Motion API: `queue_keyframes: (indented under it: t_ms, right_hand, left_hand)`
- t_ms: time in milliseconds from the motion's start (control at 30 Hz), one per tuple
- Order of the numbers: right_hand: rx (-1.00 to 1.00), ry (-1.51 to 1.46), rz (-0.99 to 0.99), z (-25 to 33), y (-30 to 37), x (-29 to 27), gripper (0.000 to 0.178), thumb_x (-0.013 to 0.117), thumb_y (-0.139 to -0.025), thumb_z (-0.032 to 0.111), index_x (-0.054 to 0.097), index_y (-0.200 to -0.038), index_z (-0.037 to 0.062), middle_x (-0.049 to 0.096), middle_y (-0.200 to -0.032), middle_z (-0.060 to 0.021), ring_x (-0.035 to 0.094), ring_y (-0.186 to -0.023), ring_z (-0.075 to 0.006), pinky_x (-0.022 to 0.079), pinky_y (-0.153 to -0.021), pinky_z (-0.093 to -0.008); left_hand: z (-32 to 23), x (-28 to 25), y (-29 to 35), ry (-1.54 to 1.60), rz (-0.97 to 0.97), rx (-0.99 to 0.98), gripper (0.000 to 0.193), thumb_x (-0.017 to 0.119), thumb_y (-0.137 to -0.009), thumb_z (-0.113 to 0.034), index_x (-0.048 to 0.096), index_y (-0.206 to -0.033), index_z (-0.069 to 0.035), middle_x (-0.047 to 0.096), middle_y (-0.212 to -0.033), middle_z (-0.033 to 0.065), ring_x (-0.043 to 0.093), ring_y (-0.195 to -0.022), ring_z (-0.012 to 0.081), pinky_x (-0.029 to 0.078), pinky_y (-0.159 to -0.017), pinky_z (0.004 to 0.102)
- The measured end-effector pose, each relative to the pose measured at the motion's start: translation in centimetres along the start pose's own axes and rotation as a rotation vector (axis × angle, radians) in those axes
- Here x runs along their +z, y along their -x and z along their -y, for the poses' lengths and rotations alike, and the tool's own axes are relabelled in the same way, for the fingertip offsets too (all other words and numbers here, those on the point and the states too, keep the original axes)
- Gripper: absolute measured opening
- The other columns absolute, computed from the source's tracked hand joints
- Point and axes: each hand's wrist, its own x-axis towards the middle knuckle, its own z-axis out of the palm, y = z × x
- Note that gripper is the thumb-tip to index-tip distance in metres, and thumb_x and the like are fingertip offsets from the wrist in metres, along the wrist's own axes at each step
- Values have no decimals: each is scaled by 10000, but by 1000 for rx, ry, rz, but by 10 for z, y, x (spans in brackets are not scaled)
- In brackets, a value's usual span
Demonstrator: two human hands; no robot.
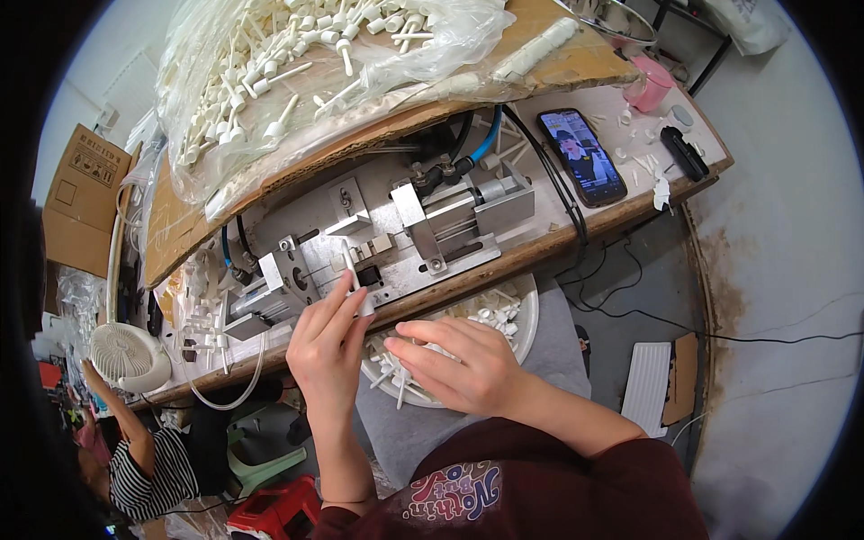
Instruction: The person is manually assembling small white plastic components by joining multiple pieces together at a workbench.
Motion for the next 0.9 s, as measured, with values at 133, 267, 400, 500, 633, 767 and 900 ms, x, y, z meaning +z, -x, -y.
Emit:
queue_keyframes:
  t_ms: [133, 267, 400, 500, 633, 767, 900]
  right_hand:
    - [5, -23, 47, 0, -1, -1, 297, 733, -751, 49, 689, -1045, 38, 651, -1023, -92, 652, -731, -214, 515, -605, -303]
    - [8, -39, 76, -1, -2, 1, 282, 729, -756, 60, 686, -1033, 36, 646, -1003, -85, 639, -710, -209, 508, -596, -306]
    - [-6, -39, 93, -1, -1, 4, 275, 718, -755, 74, 686, -1026, 39, 645, -997, -80, 637, -713, -201, 505, -606, -299]
    - [-18, -39, 113, -2, 1, 4, 273, 716, -743, 84, 690, -1012, 43, 646, -982, -75, 639, -722, -195, 505, -617, -300]
    - [-32, -31, 113, -2, 7, 1, 280, 725, -722, 95, 696, -995, 43, 649, -941, -71, 644, -731, -199, 505, -625, -307]
    - [2, -55, 91, -3, 13, -3, 263, 737, -726, 41, 707, -987, 22, 677, -901, -71, 646, -682, -198, 498, -587, -304]
    - [86, -32, 130, -14, 43, -1, 212, 717, -750, 65, 698, -959, 37, 664, -852, -59, 646, -699, -210, 508, -612, -313]
  left_hand:
    - [-5, -1, -7, -18, 97, -60, 268, 759, -735, -51, 733, -1001, -62, 693, -1179, 65, 693, -758, 239, 537, -649, 319]
    - [-6, -8, -17, -69, 184, -52, 245, 763, -737, -85, 736, -980, -63, 693, -1175, 55, 690, -687, 244, 531, -616, 316]
    - [-3, -9, -17, -49, 194, -50, 237, 772, -730, -106, 739, -960, -61, 697, -1164, 46, 684, -661, 233, 529, -603, 313]
    - [-3, -7, -19, -52, 171, -24, 182, 738, -763, -81, 742, -943, -62, 701, -1150, 56, 640, -540, 218, 513, -535, 300]
    - [-5, -7, -18, -34, 168, -45, 179, 737, -758, -68, 740, -937, -58, 701, -1150, 56, 663, -583, 231, 520, -549, 303]
    - [-5, -7, -16, 3, 150, -76, 189, 734, -758, -59, 737, -947, -50, 699, -1154, 64, 681, -627, 236, 528, -569, 305]
    - [-5, -3, -10, 62, 122, -68, 261, 780, -727, -54, 731, -982, -33, 697, -1174, 83, 646, -551, 151, 517, -554, 272]
